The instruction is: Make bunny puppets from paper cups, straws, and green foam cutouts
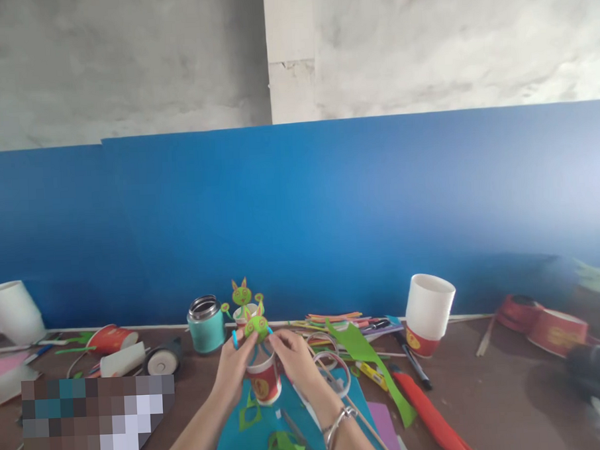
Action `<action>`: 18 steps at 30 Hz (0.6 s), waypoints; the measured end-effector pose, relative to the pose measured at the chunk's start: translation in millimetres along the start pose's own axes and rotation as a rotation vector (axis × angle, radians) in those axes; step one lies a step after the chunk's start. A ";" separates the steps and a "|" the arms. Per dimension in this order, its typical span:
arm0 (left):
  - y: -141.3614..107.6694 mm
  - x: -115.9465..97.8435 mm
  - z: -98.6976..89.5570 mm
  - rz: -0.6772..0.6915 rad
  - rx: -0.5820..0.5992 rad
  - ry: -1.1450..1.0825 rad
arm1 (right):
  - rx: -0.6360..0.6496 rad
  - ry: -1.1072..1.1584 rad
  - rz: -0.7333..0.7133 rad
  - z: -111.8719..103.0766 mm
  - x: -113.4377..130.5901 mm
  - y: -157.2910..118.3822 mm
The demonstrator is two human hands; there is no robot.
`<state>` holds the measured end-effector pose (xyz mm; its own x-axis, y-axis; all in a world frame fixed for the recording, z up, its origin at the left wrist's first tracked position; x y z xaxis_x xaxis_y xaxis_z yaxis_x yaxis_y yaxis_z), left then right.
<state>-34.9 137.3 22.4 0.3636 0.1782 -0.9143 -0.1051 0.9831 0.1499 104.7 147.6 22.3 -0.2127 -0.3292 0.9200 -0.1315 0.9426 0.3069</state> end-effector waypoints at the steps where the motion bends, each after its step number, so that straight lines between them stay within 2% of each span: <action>1: 8.6 0.3 -0.3 -0.001 0.022 0.030 | -0.009 0.007 0.003 -0.2 -2.0 3.9; 4: 31.8 1.4 -2.6 -0.025 0.059 0.039 | -0.032 0.020 0.026 -2.8 -7.1 11.3; 8: 45.9 4.4 -6.2 -0.025 0.107 0.026 | 0.030 0.019 0.047 2.8 -15.0 7.3; 11: 43.8 11.6 -14.0 0.005 0.095 0.022 | 0.037 -0.004 0.062 12.4 -23.8 0.9; 18: 25.2 42.9 -45.1 0.014 -0.073 0.096 | -0.080 -0.067 0.083 29.0 -40.6 4.0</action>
<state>-63.7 167.9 -30.0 0.2719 0.1835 -0.9447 -0.1777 0.9743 0.1381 84.7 163.1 -21.0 -0.2841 -0.2501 0.9256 -0.0333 0.9674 0.2511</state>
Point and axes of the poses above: each hand's wrist, its own y-axis towards the middle knuckle, its own z-axis out of the palm, x = y × z, the point moved 5 cm from there along y, towards the middle knuckle, and after that the axes turned 5 degrees about -y, right-handed, at the moved point
